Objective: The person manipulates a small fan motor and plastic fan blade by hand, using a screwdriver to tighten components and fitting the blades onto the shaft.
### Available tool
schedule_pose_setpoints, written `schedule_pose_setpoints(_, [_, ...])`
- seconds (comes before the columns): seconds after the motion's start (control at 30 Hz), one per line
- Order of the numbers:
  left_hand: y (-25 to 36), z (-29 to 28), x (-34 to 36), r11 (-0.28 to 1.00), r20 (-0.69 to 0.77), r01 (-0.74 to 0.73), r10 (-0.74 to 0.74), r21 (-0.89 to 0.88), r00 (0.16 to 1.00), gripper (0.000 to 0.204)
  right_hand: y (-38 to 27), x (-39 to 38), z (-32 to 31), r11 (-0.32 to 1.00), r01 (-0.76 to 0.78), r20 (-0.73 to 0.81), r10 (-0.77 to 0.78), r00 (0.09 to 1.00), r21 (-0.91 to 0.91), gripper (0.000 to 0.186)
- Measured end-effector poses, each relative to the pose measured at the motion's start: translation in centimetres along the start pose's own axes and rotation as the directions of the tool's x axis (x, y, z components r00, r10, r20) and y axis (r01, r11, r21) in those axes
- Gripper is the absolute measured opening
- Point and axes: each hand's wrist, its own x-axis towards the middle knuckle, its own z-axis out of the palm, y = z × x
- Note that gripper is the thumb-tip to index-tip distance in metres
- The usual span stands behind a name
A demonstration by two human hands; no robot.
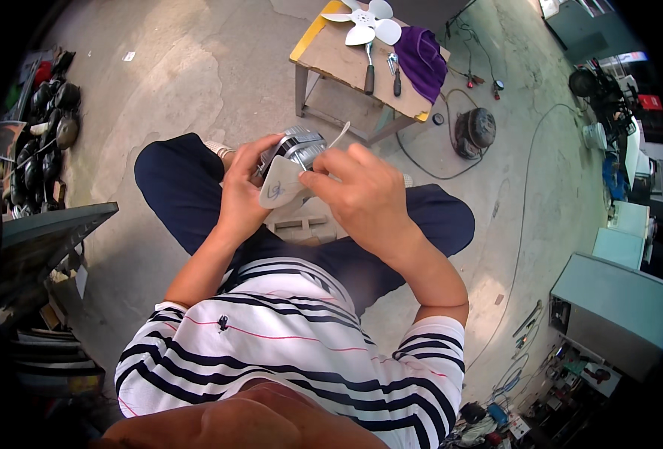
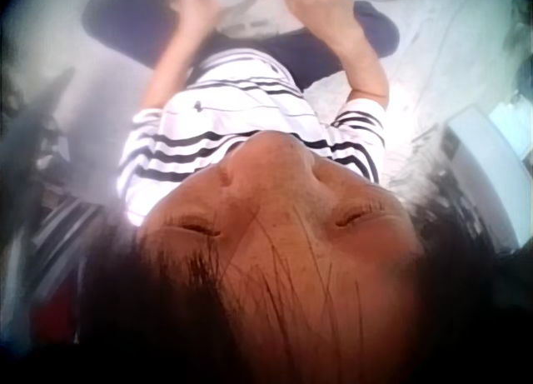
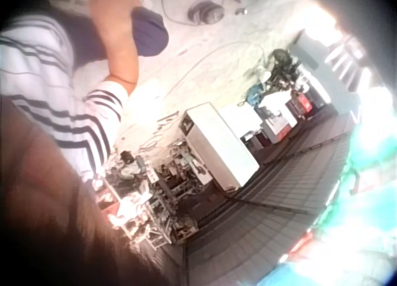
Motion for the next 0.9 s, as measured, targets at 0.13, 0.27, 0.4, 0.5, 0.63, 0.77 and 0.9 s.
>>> schedule_pose_setpoints(0.13, [-0.6,0.3,-0.3,0.999,-0.011,-0.040,0.041,0.030,0.999,0.065,-0.4,0.2,-0.2,1.000,-0.013,0.041,0.013,0.999,-0.004,0.027])
schedule_pose_setpoints(0.27, [-0.7,0.5,-0.5,0.995,0.012,-0.017,0.016,0.094,1.000,0.061,-0.8,0.3,0.2,0.994,-0.024,0.085,0.033,0.996,-0.105,0.013])
schedule_pose_setpoints(0.4, [-1.7,1.3,-0.9,0.991,0.039,-0.012,0.006,0.136,0.999,0.063,-0.6,0.7,1.0,0.983,0.002,0.125,0.022,0.992,-0.186,0.008])
schedule_pose_setpoints(0.5, [-2.5,1.6,-1.2,0.990,0.047,0.004,-0.011,0.141,0.999,0.064,-0.6,1.0,2.0,0.972,0.001,0.130,0.031,0.991,-0.237,0.007])
schedule_pose_setpoints(0.63, [-3.5,1.8,-1.3,0.994,0.061,0.025,-0.032,0.108,0.998,0.063,-0.3,1.1,2.7,0.950,-0.011,0.215,0.082,0.973,-0.313,0.007])
schedule_pose_setpoints(0.77, [-3.9,1.8,-1.5,0.992,0.082,0.034,-0.044,0.121,0.996,0.065,0.3,1.3,3.1,0.956,0.085,0.301,0.004,0.954,-0.282,0.008])
schedule_pose_setpoints(0.9, [-4.0,1.8,-1.6,0.991,0.103,0.079,-0.090,0.106,0.991,0.063,1.9,2.3,3.2,0.974,0.100,0.477,0.010,0.879,-0.204,0.007])
